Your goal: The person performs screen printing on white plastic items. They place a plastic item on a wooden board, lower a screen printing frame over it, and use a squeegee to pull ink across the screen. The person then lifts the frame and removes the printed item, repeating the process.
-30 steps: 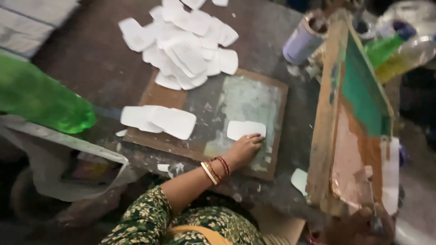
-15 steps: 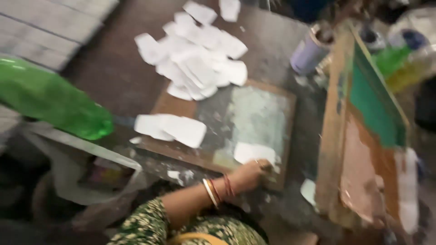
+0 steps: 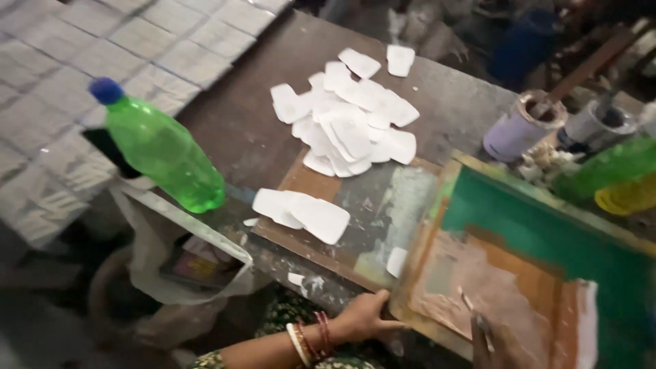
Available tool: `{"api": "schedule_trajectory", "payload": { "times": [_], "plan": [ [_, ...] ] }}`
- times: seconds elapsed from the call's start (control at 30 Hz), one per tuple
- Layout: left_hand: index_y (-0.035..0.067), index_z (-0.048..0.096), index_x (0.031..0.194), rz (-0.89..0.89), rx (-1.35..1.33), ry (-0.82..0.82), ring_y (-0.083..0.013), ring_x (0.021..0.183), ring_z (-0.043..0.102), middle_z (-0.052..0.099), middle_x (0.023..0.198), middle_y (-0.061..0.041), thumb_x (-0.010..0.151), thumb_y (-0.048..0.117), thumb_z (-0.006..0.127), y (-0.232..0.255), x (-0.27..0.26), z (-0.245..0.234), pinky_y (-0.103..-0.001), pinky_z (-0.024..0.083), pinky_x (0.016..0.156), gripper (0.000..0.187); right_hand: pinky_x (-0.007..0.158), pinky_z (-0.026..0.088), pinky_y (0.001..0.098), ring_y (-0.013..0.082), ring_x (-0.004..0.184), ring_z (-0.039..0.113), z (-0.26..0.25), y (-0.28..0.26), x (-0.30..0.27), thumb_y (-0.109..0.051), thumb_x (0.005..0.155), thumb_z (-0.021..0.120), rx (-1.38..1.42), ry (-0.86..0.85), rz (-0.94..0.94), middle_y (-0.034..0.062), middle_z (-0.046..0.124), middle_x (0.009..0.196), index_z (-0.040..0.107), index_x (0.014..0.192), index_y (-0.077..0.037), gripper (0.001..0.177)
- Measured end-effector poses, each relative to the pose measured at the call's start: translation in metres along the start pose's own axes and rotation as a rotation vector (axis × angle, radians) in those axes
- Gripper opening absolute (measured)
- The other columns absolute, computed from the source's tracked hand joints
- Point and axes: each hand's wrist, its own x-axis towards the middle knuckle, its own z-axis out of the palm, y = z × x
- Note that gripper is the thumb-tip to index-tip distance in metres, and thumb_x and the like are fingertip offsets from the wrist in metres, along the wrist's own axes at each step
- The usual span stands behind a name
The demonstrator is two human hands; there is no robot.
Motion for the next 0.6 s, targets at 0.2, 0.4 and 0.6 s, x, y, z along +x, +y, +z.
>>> {"api": "schedule_trajectory", "payload": {
  "times": [0.2,0.4,0.6],
  "plan": [
    [0.001,0.063,0.090,0.009,0.114,0.019,-0.0434,0.079,0.068,0.070,0.084,-0.023,0.070,0.060,0.085,-0.007,0.004,-0.003,-0.048,0.054,0.068,0.066,0.073,0.051,0.0460,0.0377,0.081,0.064,-0.016,-0.086,0.066,-0.016,0.098,0.064,-0.254,-0.096,0.022,0.0184,0.070,0.094,0.074,0.112,-0.006,0.020],
    [0.001,0.063,0.086,-0.085,0.060,0.014,-0.0388,0.075,0.072,0.070,0.077,-0.020,0.067,0.062,0.084,0.025,-0.005,-0.017,-0.047,0.055,0.065,0.067,0.069,0.050,0.0452,0.0345,0.074,0.064,-0.055,-0.160,0.117,-0.026,0.099,0.067,-0.064,-0.191,-0.014,0.0145,0.066,0.080,0.067,0.090,-0.012,0.017],
    [0.003,0.059,0.082,-0.055,0.194,0.030,-0.0385,0.071,0.070,0.069,0.072,-0.018,0.072,0.063,0.083,0.010,-0.003,-0.007,-0.048,0.053,0.063,0.065,0.071,0.054,0.0498,0.0450,0.090,0.067,-0.001,-0.122,0.182,-0.023,0.100,0.064,-0.050,-0.199,0.126,0.0243,0.070,0.096,0.072,0.109,-0.004,0.022]
  ]
}}
